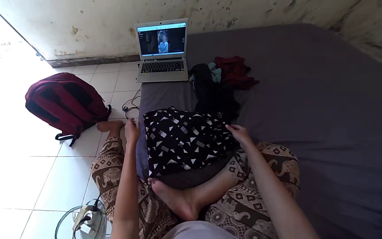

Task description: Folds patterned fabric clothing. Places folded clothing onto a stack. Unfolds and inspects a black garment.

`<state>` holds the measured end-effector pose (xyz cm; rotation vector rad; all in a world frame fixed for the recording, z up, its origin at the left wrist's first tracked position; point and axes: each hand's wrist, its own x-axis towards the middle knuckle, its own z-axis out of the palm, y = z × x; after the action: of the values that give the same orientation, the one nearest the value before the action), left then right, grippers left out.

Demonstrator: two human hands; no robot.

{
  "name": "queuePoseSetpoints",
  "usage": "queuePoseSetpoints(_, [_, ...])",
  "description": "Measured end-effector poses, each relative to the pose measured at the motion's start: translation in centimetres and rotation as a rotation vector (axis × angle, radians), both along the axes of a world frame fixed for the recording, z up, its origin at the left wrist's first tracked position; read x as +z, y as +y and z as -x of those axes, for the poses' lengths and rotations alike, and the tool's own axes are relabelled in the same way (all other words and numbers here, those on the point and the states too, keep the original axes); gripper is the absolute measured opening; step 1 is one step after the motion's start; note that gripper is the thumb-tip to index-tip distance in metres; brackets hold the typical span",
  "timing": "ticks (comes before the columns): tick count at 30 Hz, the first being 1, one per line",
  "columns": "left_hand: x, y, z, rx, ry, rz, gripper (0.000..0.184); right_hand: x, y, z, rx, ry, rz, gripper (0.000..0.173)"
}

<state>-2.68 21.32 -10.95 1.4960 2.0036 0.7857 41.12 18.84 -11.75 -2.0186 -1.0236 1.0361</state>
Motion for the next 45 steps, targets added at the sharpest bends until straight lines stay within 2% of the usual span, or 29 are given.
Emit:
queuePoseSetpoints(4, [-1.6,-2.9,-0.8,0.031,-0.061,0.145,0.038,0.2,-0.6,0.4,0.052,-0.068,-0.012,0.051])
queuePoseSetpoints(8, [-2.4,-3.6,-1.8,0.018,-0.064,0.166,0.033,-0.6,-0.3,0.7,0.080,-0.158,-0.007,0.059])
queuePoseSetpoints(12, [-3.1,-2.5,-3.1,0.040,-0.066,0.117,0.031,-0.3,-0.1,1.5,0.075,-0.201,0.003,0.061])
queuePoseSetpoints(15, [-3.2,-1.2,-3.8,0.086,-0.099,0.109,0.040,-0.2,-0.1,1.6,0.093,-0.195,-0.014,0.058])
queuePoseSetpoints(19, [-3.5,1.0,-4.0,0.104,-0.151,0.087,0.046,-0.6,0.0,0.9,0.092,-0.230,-0.126,0.042])
queuePoseSetpoints(22, [-3.1,2.5,-4.1,0.093,-0.175,0.129,0.045,-1.2,0.4,0.0,0.058,-0.222,-0.242,0.037])
queuePoseSetpoints(27, [-3.7,4.1,-3.7,0.186,-0.130,0.017,0.037,-1.4,0.9,0.2,0.063,-0.230,-0.135,0.038])
queuePoseSetpoints(30, [-4.2,4.4,-3.7,0.182,-0.114,0.088,0.038,-1.4,0.7,0.2,0.045,-0.235,-0.085,0.041])
queuePoseSetpoints(35, [-3.5,4.2,-4.1,0.228,-0.240,0.115,0.068,-0.7,0.9,0.5,-0.003,-0.132,-0.011,0.058])
queuePoseSetpoints(38, [-2.5,5.3,-3.8,0.175,-0.221,0.259,0.061,-0.3,1.9,0.5,0.101,-0.127,0.081,0.068])
queuePoseSetpoints(41, [-2.0,6.4,-3.8,0.164,-0.409,0.328,0.064,0.1,2.9,0.2,0.208,-0.106,0.168,0.073])
queuePoseSetpoints(45, [-2.6,6.6,-3.8,0.152,-0.666,0.275,0.052,1.1,2.7,-0.2,0.123,0.049,0.143,0.064])
